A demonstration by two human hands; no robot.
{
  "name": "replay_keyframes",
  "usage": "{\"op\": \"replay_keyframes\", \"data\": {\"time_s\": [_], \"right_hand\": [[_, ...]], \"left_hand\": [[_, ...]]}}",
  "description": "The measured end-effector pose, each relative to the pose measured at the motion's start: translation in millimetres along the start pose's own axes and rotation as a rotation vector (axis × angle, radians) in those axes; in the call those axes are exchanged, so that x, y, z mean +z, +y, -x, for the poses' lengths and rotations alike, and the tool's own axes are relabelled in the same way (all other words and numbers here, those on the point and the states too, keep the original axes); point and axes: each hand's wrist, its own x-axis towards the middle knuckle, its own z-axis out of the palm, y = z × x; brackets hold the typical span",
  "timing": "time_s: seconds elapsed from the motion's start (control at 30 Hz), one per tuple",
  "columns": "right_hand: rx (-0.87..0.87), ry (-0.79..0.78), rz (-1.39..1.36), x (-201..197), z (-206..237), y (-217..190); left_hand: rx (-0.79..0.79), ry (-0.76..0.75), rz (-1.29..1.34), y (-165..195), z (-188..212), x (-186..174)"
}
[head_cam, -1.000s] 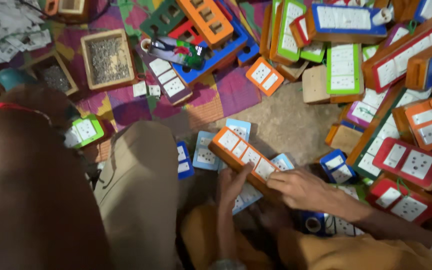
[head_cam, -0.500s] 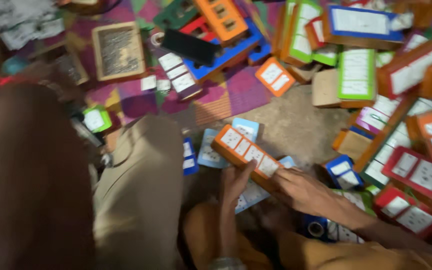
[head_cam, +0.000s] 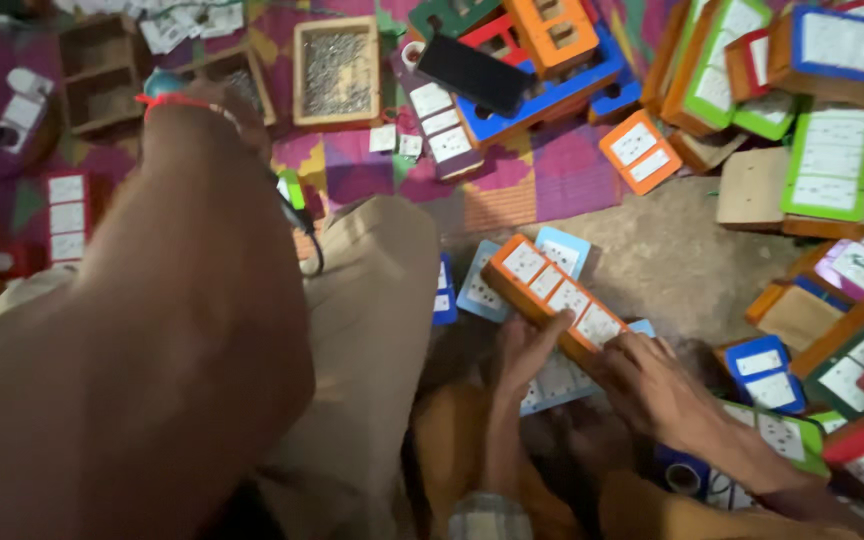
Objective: The person sits on the floor and assembles multiple power strips by hand, inserting sockets and switches into plastic housings and securing them with screws. They handle several units in different colors, using a power drill to fasten components.
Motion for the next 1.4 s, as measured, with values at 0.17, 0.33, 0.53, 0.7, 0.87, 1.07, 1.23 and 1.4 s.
{"op": "replay_keyframes", "data": {"time_s": [0.17, 0.33, 0.53, 0.7, 0.87, 1.07, 1.23, 1.4], "right_hand": [[-0.014, -0.001, 0.043, -2, -2, -8], [-0.004, 0.039, -0.009, 1, -5, -13], [0.031, 0.053, 0.001, 8, -3, -14], [0.032, 0.165, -0.033, 8, -2, -20], [0.018, 0.408, 0.093, 6, -5, -17], [0.39, 0.068, -0.172, -8, -12, 19], [0.383, 0.208, -0.355, -25, -33, 44], [0.17, 0.273, 0.115, -58, -84, 59]], "left_hand": [[-0.029, 0.013, -0.084, 15, 2, 0], [-0.034, 0.023, -0.16, 11, 4, 1], [-0.008, 0.013, 0.051, 6, 5, 1], [-0.046, 0.066, -0.05, 22, 12, -12], [0.013, 0.022, 0.13, 29, 15, -11], [0.057, -0.028, 0.052, 15, 7, 1], [0.194, -0.037, 0.228, 11, 2, 11], [0.021, 0.152, 0.626, 17, -8, 3]]}}
